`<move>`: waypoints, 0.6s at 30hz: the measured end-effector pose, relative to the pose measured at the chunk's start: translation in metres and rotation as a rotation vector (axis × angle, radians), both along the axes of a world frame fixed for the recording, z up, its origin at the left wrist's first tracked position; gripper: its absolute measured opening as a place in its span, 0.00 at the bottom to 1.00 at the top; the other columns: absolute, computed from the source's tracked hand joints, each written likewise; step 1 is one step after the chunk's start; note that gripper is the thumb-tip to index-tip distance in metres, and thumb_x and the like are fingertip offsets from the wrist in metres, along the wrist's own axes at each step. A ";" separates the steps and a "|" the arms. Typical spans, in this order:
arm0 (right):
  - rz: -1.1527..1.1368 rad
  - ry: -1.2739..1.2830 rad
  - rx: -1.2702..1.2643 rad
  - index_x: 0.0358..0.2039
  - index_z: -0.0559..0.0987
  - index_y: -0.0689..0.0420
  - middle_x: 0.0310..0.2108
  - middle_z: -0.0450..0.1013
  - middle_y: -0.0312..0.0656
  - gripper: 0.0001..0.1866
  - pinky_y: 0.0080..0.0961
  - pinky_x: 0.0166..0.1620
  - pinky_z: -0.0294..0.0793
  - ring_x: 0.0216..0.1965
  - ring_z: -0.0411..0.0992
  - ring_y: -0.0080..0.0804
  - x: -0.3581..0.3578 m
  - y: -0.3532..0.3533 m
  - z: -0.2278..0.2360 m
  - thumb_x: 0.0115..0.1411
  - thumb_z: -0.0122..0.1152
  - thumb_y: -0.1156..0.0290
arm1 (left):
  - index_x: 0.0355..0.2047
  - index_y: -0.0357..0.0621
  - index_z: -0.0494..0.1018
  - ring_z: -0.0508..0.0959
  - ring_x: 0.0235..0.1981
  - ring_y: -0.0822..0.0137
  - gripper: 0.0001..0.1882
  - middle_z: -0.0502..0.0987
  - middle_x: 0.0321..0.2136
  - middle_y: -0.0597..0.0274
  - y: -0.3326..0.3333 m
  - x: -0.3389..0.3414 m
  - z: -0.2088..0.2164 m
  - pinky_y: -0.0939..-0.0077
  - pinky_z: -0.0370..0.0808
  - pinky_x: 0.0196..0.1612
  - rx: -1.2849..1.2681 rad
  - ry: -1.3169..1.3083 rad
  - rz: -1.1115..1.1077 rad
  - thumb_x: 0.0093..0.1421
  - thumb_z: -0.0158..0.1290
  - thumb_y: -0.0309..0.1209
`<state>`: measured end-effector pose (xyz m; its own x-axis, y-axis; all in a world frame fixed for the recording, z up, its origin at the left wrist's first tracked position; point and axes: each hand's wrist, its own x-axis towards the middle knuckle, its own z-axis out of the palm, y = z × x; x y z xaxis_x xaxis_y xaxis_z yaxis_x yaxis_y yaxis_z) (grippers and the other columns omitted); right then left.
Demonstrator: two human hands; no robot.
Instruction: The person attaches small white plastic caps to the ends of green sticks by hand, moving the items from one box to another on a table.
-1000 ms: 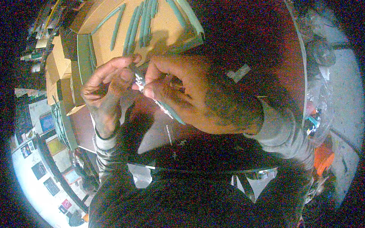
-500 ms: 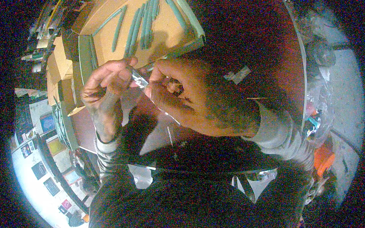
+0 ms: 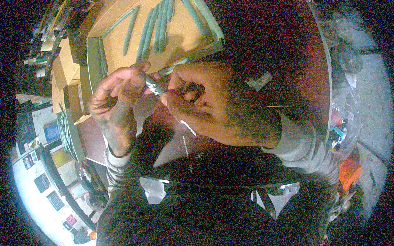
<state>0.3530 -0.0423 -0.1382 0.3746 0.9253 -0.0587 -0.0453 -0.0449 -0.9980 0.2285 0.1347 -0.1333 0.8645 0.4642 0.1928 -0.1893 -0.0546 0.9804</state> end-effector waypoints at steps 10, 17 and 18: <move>0.022 0.044 -0.025 0.36 0.74 0.65 0.35 0.71 0.37 0.07 0.18 0.41 0.78 0.38 0.74 0.18 0.002 0.001 0.002 0.67 0.59 0.74 | 0.46 0.30 0.77 0.82 0.45 0.64 0.12 0.82 0.45 0.46 -0.001 -0.001 0.004 0.69 0.78 0.52 -0.043 0.009 0.003 0.63 0.56 0.18; -0.008 -0.009 -0.001 0.36 0.76 0.66 0.36 0.76 0.40 0.06 0.18 0.40 0.79 0.36 0.75 0.18 0.001 0.000 -0.002 0.66 0.60 0.75 | 0.45 0.31 0.78 0.83 0.43 0.65 0.11 0.83 0.43 0.48 -0.007 0.000 0.006 0.71 0.79 0.51 0.030 -0.025 0.014 0.62 0.58 0.19; -0.012 0.010 0.003 0.36 0.76 0.65 0.35 0.76 0.40 0.06 0.18 0.39 0.78 0.36 0.75 0.17 0.001 0.000 -0.003 0.66 0.61 0.75 | 0.45 0.31 0.78 0.83 0.43 0.66 0.11 0.83 0.43 0.48 -0.007 -0.001 0.006 0.71 0.79 0.51 0.024 -0.026 0.011 0.62 0.58 0.19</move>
